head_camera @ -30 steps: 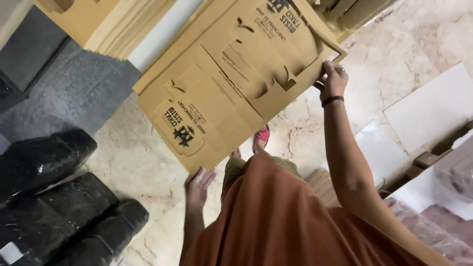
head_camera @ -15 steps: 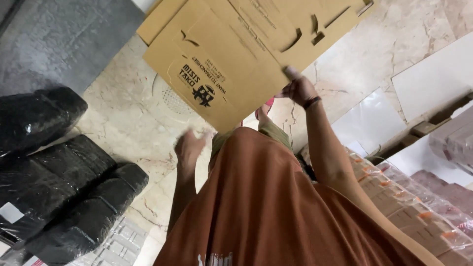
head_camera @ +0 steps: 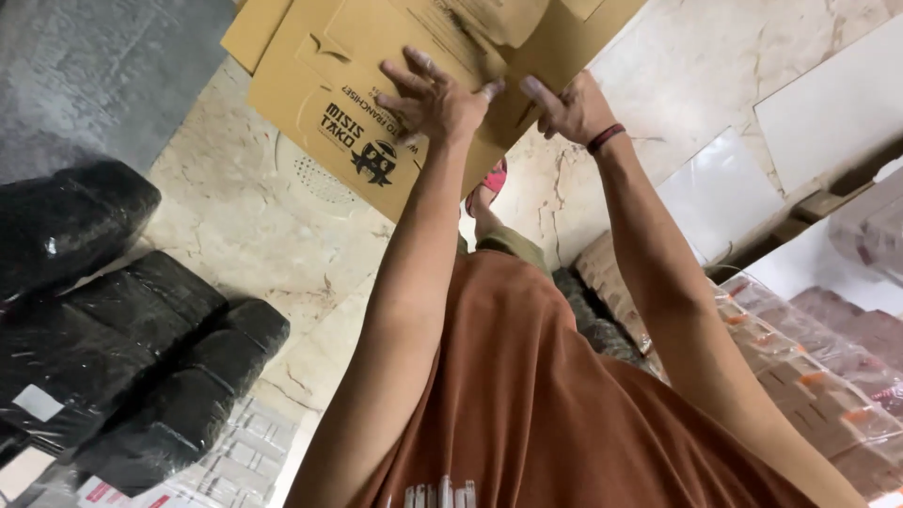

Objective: The person folds and organizes flat corrugated cardboard sheets into pre-assembled boxes by hand, moving through different stacks on the floor and organizing finished components.

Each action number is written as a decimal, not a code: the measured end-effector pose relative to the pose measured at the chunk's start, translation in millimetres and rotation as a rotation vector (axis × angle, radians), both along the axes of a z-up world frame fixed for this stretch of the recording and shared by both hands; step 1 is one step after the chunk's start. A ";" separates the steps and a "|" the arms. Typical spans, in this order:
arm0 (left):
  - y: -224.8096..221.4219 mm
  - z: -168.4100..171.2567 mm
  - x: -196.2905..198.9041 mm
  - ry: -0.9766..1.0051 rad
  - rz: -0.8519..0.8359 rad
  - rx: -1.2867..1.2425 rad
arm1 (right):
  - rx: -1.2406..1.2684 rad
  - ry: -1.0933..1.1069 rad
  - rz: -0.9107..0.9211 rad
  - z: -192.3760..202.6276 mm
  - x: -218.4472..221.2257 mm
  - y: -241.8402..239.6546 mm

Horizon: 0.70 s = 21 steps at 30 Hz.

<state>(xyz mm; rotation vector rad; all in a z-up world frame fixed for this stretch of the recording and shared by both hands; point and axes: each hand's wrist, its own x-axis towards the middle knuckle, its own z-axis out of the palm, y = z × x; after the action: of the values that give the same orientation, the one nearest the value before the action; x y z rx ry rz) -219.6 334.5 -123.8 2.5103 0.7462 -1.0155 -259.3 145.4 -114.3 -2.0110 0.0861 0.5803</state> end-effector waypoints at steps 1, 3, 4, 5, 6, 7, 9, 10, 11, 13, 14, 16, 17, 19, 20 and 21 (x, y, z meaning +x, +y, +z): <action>-2.3 0.3 6.6 0.005 0.020 0.020 | 0.080 -0.160 0.057 2.9 4.5 0.6; -8.2 -1.8 14.9 -0.038 0.041 -0.018 | 0.049 -0.151 0.055 10.6 12.6 -1.3; -2.9 -2.0 0.8 -0.024 0.074 -0.040 | 0.036 -0.084 0.062 14.2 -0.1 5.4; -5.8 -12.8 3.6 -0.010 0.071 -0.028 | 0.048 -0.070 0.059 27.5 5.4 10.8; -9.9 -24.8 5.1 -0.002 0.052 0.045 | 0.160 -0.122 0.096 40.6 9.6 14.9; -13.4 -36.3 5.9 0.006 0.032 0.119 | 0.273 -0.175 0.131 54.1 14.1 19.2; -11.4 0.6 12.5 0.051 0.054 0.031 | 0.263 -0.003 0.028 60.4 15.7 15.8; -7.4 20.5 11.3 0.123 0.077 -0.052 | 0.259 0.197 -0.075 64.6 12.9 16.9; -7.1 19.1 19.9 0.115 0.071 -0.048 | 0.264 0.189 -0.079 52.3 18.9 8.5; 1.7 12.0 13.4 0.060 0.049 -0.089 | 0.334 0.362 -0.240 23.1 8.8 0.1; 9.5 17.0 16.3 0.055 0.039 -0.086 | 0.339 0.356 -0.248 15.3 8.0 -2.8; 25.3 26.9 16.4 0.126 -0.119 -0.122 | 0.265 0.648 -0.339 -0.2 -0.6 -8.0; 39.1 25.1 9.2 0.138 -0.131 -0.117 | 0.273 0.658 -0.351 -4.3 -7.7 -3.4; 69.2 21.4 -5.5 -0.109 -0.536 -0.147 | 0.256 0.857 -0.229 -10.9 -21.6 7.4; 78.1 9.5 -10.1 -0.112 -0.547 -0.151 | 0.257 0.852 -0.240 -14.9 -33.4 22.7; 87.6 -1.9 -14.6 -0.138 -0.742 -0.123 | 0.276 0.861 -0.177 -18.5 -45.0 38.7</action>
<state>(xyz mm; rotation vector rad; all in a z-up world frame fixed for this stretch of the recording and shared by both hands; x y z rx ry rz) -234.2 422.2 -125.8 2.7468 -0.3216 -1.0290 -304.3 184.1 -132.8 -1.3545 0.6553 1.2289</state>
